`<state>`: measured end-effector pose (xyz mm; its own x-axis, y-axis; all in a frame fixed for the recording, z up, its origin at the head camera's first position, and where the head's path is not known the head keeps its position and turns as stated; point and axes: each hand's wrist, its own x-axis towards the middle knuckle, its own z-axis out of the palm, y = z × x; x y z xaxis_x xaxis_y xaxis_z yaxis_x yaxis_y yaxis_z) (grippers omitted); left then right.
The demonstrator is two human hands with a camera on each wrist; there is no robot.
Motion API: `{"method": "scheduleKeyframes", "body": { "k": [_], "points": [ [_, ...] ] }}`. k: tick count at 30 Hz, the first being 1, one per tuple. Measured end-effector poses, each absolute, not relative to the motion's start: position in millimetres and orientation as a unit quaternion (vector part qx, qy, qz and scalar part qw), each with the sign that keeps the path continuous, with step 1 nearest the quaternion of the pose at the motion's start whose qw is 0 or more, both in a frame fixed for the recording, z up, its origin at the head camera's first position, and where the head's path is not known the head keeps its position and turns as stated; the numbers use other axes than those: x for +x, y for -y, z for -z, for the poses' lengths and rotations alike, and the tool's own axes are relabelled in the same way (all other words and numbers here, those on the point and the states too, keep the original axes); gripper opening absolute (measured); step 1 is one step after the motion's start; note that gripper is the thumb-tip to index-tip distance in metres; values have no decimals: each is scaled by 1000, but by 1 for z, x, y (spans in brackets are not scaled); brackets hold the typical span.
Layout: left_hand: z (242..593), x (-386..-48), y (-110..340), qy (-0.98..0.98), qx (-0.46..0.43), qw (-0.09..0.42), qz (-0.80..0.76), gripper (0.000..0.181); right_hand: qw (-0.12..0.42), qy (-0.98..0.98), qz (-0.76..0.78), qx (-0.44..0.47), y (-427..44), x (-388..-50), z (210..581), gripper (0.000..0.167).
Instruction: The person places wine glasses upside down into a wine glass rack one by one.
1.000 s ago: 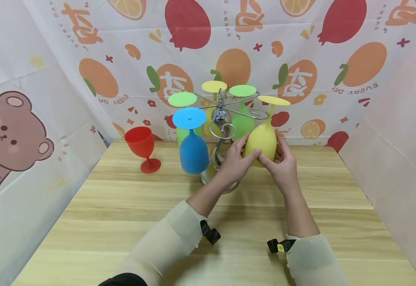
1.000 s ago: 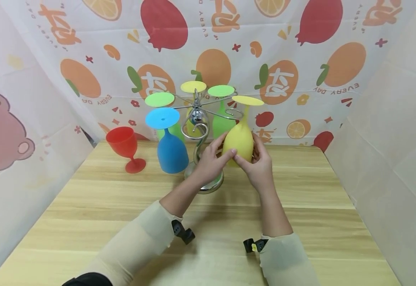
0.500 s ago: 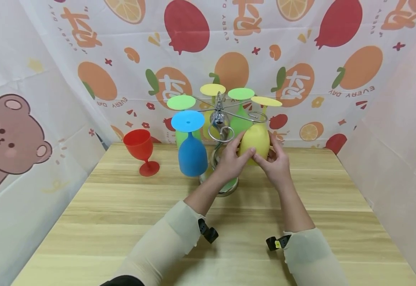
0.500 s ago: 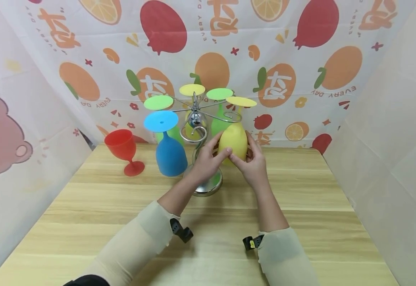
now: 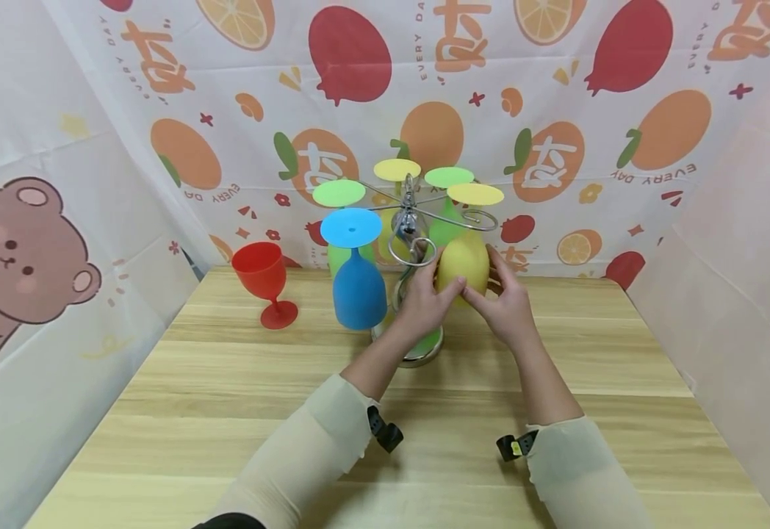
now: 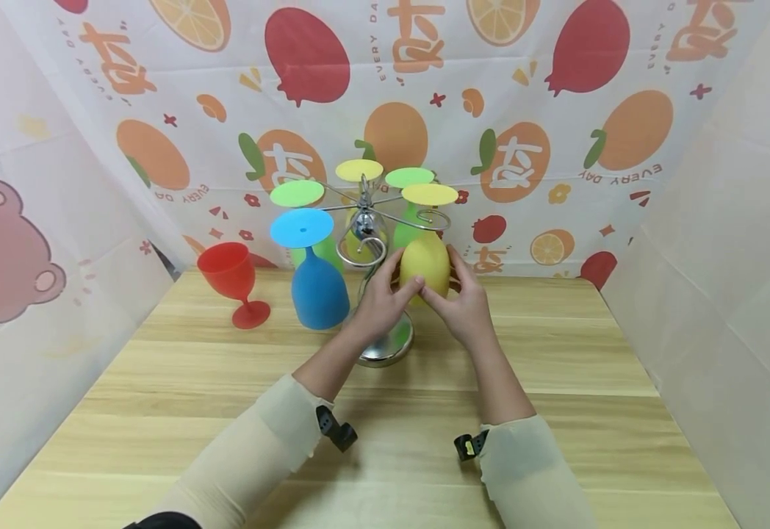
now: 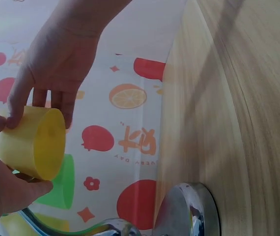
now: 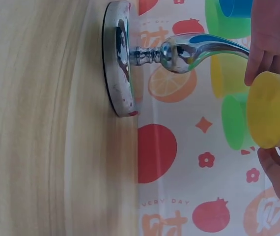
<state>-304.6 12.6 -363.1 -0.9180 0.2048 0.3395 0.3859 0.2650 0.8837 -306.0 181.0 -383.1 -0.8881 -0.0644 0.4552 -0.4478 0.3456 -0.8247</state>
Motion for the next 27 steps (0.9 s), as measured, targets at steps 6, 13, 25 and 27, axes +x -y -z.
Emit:
{"method": "scheduleKeyframes", "body": {
  "k": [6,13,25,27],
  "points": [
    [367,-303,-13,769,-188,83,605,63,174,806,-540,170,-180,-306,380,80],
    [370,-299,-12,752,-189,78,626,63,174,808,-531,185,-180,-304,379,77],
    [372,-290,-11,764,-162,70,621,76,196,809,-517,198,-180,-293,380,78],
    [371,-288,-11,765,-165,72,619,77,198,808,-518,198,-181,-290,380,78]
  ]
}}
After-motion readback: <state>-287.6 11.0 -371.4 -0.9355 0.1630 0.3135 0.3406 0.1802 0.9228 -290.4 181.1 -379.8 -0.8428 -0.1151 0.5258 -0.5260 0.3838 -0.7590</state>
